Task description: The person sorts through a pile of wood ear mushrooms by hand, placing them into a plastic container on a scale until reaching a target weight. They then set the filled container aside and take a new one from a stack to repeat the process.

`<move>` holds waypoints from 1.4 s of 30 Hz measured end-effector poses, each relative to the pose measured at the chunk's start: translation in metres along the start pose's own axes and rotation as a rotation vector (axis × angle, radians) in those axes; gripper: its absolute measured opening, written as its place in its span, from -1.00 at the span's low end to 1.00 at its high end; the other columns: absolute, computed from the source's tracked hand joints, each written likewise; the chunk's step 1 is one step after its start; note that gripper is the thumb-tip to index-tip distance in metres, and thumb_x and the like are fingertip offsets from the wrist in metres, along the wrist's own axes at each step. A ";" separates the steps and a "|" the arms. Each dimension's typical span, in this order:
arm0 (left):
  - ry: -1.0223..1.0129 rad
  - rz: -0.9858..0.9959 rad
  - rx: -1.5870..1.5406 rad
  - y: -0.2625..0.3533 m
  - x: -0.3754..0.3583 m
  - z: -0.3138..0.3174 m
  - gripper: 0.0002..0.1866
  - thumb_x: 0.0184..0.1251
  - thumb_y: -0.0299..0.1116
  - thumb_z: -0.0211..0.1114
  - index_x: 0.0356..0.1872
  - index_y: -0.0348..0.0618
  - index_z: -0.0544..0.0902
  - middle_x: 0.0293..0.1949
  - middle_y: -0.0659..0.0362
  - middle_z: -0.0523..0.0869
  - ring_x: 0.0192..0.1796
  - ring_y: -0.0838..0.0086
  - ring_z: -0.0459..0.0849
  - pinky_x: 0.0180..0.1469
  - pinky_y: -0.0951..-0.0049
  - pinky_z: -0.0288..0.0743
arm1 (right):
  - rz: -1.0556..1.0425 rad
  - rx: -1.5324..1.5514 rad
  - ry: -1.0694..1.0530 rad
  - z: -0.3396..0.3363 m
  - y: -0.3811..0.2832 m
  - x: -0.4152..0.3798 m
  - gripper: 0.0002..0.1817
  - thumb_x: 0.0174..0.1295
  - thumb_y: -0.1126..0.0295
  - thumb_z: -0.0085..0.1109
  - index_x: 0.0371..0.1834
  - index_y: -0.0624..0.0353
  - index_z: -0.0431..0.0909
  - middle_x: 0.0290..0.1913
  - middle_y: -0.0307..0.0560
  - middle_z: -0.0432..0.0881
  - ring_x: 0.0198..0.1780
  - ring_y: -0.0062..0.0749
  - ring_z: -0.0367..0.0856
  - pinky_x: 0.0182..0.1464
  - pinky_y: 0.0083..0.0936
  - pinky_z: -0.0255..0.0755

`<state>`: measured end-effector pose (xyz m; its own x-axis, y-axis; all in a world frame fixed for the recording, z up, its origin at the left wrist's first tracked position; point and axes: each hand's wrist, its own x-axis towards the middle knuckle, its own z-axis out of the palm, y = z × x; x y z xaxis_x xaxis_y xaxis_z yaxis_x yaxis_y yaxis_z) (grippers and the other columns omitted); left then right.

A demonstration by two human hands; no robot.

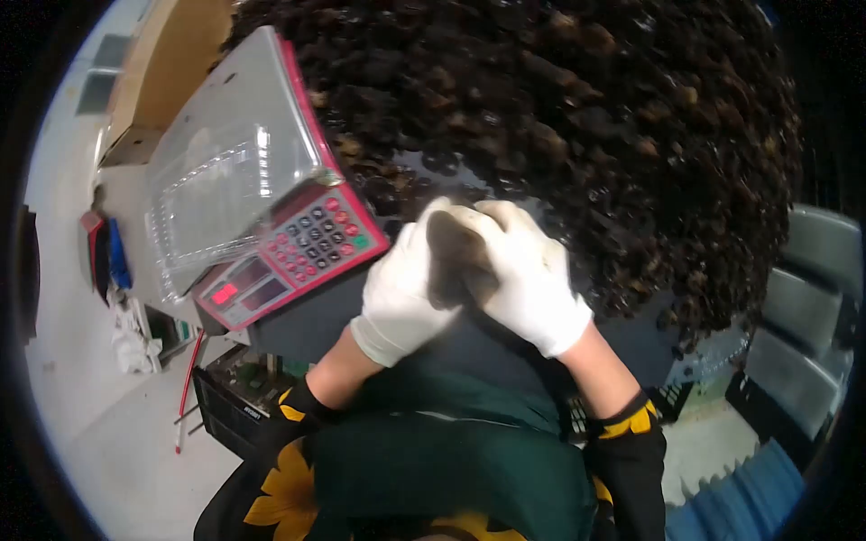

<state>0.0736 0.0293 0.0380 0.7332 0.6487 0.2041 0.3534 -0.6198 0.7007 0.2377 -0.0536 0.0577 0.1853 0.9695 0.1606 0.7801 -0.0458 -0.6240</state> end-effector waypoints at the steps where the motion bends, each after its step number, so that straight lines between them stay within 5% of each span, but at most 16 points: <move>1: 0.035 0.035 0.021 0.003 -0.001 -0.011 -0.23 0.00 -0.51 0.48 0.38 -0.33 0.54 0.09 -0.09 0.73 -0.11 0.06 0.82 -0.10 0.27 0.74 | -0.014 0.009 -0.007 -0.005 -0.009 0.005 -0.26 -0.12 0.59 0.42 0.30 0.00 0.60 0.12 -0.01 0.67 0.05 -0.02 0.73 0.00 -0.28 0.70; 7: 0.007 -0.260 -0.158 0.014 0.009 -0.137 -0.21 0.03 -0.56 0.54 0.41 -0.20 0.53 0.06 0.03 0.76 0.04 0.28 0.83 0.07 0.35 0.70 | -0.261 0.068 0.021 -0.019 -0.097 0.081 -0.27 -0.08 0.53 0.43 0.32 -0.03 0.58 0.00 -0.06 0.65 -0.03 -0.07 0.73 -0.06 -0.29 0.68; 9: 0.136 -0.055 0.005 0.001 0.011 -0.175 -0.26 0.08 -0.48 0.60 0.36 -0.24 0.54 0.08 0.07 0.75 0.08 0.39 0.77 0.18 0.36 0.63 | -0.318 0.126 0.063 -0.004 -0.128 0.109 -0.30 -0.03 0.45 0.49 0.31 -0.03 0.58 -0.06 -0.07 0.65 -0.07 -0.09 0.74 -0.09 -0.27 0.67; 12: 0.051 -0.163 -0.009 -0.031 0.013 -0.232 -0.24 0.04 -0.46 0.64 0.35 -0.22 0.55 0.09 0.09 0.75 0.12 0.37 0.73 0.24 0.36 0.58 | -0.360 0.150 0.057 0.030 -0.157 0.149 -0.54 0.16 0.30 0.48 0.12 0.12 0.61 -0.14 0.07 0.68 -0.02 0.00 0.75 -0.04 -0.18 0.66; 13: 0.062 -0.041 0.134 -0.056 0.017 -0.249 -0.30 0.05 -0.37 0.59 0.33 -0.03 0.61 0.09 0.04 0.77 0.09 0.17 0.80 0.20 0.29 0.65 | -0.310 0.079 -0.015 0.041 -0.164 0.160 -0.57 0.18 0.29 0.47 0.08 0.16 0.60 -0.16 0.09 0.68 0.00 0.03 0.75 -0.02 -0.16 0.65; 15: -0.053 -0.079 0.159 -0.093 0.026 -0.271 -0.11 0.03 -0.25 0.63 0.48 -0.08 0.48 0.19 -0.01 0.72 0.24 0.15 0.71 0.33 0.24 0.57 | -0.217 -0.093 -0.222 0.053 -0.174 0.184 -0.57 0.19 0.32 0.45 0.09 0.21 0.58 -0.08 0.14 0.70 0.05 0.06 0.75 0.03 -0.13 0.65; 18: -0.056 -0.010 0.213 -0.132 0.028 -0.278 0.01 0.00 -0.21 0.65 0.57 -0.11 0.38 0.30 -0.01 0.65 0.38 0.13 0.60 0.45 0.20 0.46 | -0.246 -0.176 -0.129 0.062 -0.170 0.186 -0.41 0.16 0.29 0.49 0.25 0.21 0.52 0.08 0.20 0.67 0.10 0.07 0.74 0.08 -0.13 0.64; 19: -0.038 0.001 0.212 -0.138 0.029 -0.278 0.05 -0.01 -0.21 0.65 0.59 -0.11 0.35 0.34 0.00 0.63 0.41 0.12 0.57 0.48 0.19 0.43 | -0.282 -0.163 -0.113 0.057 -0.165 0.183 -0.20 0.12 0.26 0.53 0.45 0.17 0.41 0.24 0.25 0.60 0.14 0.05 0.71 0.09 -0.14 0.64; 22: 0.053 0.028 0.153 -0.147 0.026 -0.267 0.08 -0.02 -0.19 0.66 0.61 -0.10 0.34 0.40 0.00 0.58 0.46 0.10 0.52 0.55 0.15 0.35 | -0.422 -0.122 0.118 0.064 -0.151 0.182 -0.07 0.09 0.23 0.56 0.56 0.14 0.33 0.30 0.28 0.55 0.21 0.04 0.66 0.20 -0.12 0.57; 26: 0.072 0.076 0.088 -0.157 0.028 -0.263 -0.07 0.02 -0.11 0.65 0.52 -0.02 0.53 0.44 -0.01 0.54 0.50 0.13 0.49 0.56 0.15 0.35 | -0.550 -0.158 0.145 0.080 -0.144 0.188 -0.14 0.20 0.21 0.46 0.58 0.14 0.32 0.44 0.29 0.47 0.42 0.06 0.51 0.50 0.00 0.31; 27: 0.123 0.063 0.063 -0.157 0.028 -0.260 -0.28 0.15 -0.16 0.57 0.40 -0.02 0.63 0.32 0.00 0.64 0.39 0.10 0.58 0.47 0.16 0.43 | -0.503 -0.192 0.139 0.084 -0.148 0.190 -0.25 0.26 0.24 0.39 0.54 0.13 0.38 0.46 0.22 0.49 0.44 0.04 0.51 0.51 0.01 0.30; 32: 0.252 0.021 0.255 -0.133 0.018 -0.237 -0.54 0.29 -0.32 0.45 0.23 -0.07 0.70 -0.01 0.01 0.74 0.06 0.04 0.68 0.17 0.13 0.57 | -0.505 -0.220 0.087 0.093 -0.140 0.191 -0.38 0.31 0.28 0.32 0.47 0.04 0.50 0.39 0.13 0.59 0.43 -0.01 0.54 0.52 0.07 0.27; 40: 0.238 -0.044 0.221 -0.110 -0.001 -0.226 -0.46 0.24 -0.29 0.56 0.25 -0.15 0.66 0.04 0.02 0.74 0.08 0.09 0.73 0.13 0.15 0.61 | -0.506 -0.133 0.126 0.075 -0.133 0.167 -0.38 0.39 0.35 0.22 0.55 -0.05 0.47 0.47 0.20 0.50 0.47 0.12 0.46 0.57 0.07 0.16; 42: 0.244 -0.214 0.023 -0.098 -0.002 -0.231 -0.44 0.28 -0.44 0.56 0.32 -0.16 0.66 0.19 0.09 0.73 0.30 0.29 0.67 0.38 0.26 0.51 | -0.487 -0.073 0.162 0.072 -0.134 0.167 -0.39 0.41 0.40 0.19 0.56 -0.02 0.47 0.48 0.23 0.48 0.47 0.14 0.45 0.58 0.06 0.14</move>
<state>-0.0971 0.1909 0.1271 0.4810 0.8502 0.2140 0.4994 -0.4663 0.7302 0.1217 0.1320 0.1130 -0.1245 0.8330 0.5391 0.8377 0.3794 -0.3928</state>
